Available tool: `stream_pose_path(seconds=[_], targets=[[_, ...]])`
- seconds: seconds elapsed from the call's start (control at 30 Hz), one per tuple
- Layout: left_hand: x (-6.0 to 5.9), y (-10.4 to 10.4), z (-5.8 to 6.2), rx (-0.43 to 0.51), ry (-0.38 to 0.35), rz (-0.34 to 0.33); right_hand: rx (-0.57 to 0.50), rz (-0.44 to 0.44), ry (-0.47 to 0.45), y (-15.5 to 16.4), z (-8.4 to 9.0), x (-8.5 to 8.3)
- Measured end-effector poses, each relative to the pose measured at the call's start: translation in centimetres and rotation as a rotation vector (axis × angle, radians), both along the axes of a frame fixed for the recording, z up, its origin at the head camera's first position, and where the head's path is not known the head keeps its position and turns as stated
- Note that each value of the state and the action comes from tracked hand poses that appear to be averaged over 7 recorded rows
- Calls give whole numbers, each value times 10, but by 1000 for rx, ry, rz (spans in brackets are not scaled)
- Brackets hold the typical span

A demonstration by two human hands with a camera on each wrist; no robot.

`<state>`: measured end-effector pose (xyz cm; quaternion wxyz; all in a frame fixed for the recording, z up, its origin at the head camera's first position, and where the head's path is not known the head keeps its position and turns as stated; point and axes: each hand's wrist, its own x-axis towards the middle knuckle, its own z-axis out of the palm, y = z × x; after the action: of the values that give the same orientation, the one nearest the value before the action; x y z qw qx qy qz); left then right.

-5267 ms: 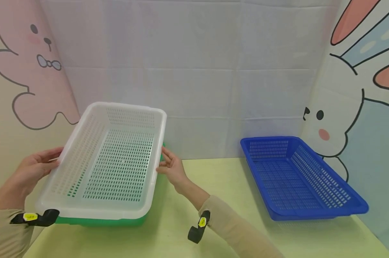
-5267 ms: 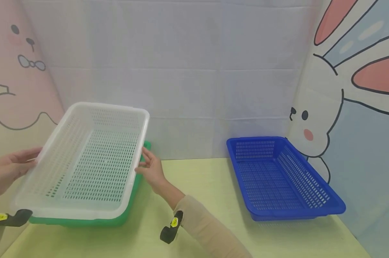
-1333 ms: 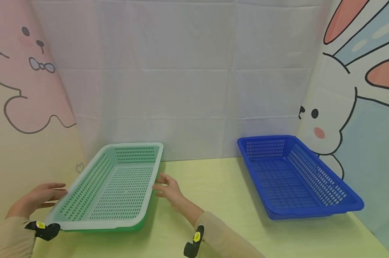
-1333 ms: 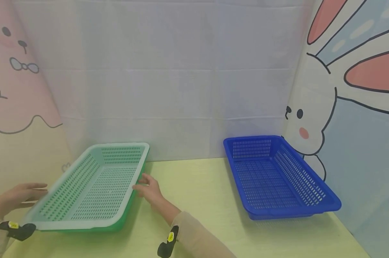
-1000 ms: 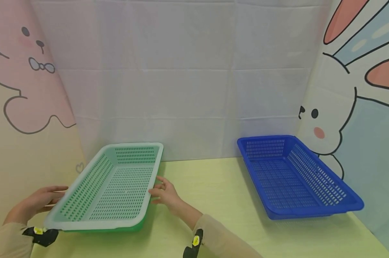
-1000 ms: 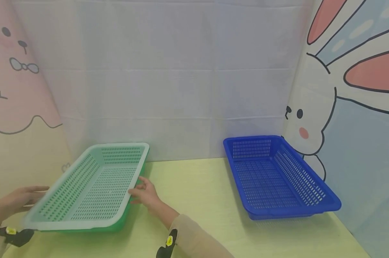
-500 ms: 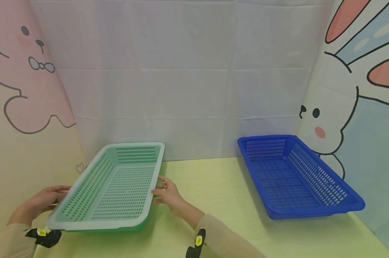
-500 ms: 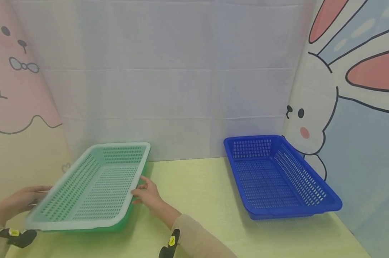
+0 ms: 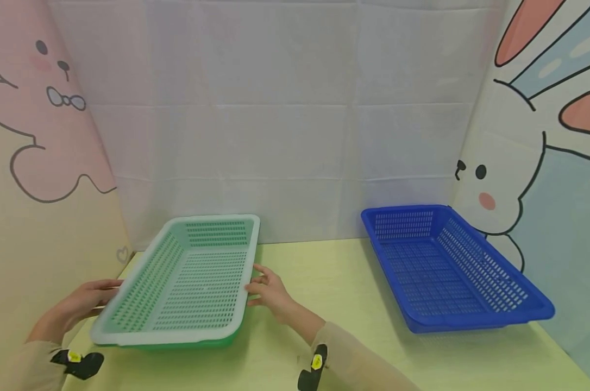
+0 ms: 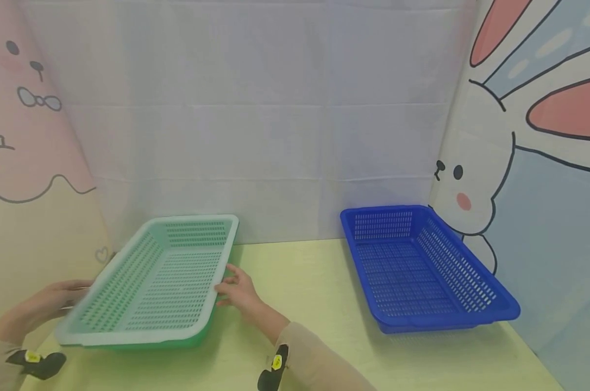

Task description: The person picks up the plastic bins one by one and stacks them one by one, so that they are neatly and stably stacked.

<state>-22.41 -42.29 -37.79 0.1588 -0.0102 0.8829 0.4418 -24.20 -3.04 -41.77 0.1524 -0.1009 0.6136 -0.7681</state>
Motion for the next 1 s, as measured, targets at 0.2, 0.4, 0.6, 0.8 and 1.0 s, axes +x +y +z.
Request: stream_pose_path(seconds=[0.2,0.4,0.6,0.8,1.0], targets=[[0,9,0,44,11,-28,14,6,10,13,1,-1],[1,21,0,75,41,-67,18,6,22,25,1,-3],[0,34,-1,112,61,-74,32,-2,33,39,1,-4],[0,47,-5,134,82,-50,53,-15,38,51,0,-6],[0,60,-9,163,116,-51,68,-24,41,63,-1,-6]])
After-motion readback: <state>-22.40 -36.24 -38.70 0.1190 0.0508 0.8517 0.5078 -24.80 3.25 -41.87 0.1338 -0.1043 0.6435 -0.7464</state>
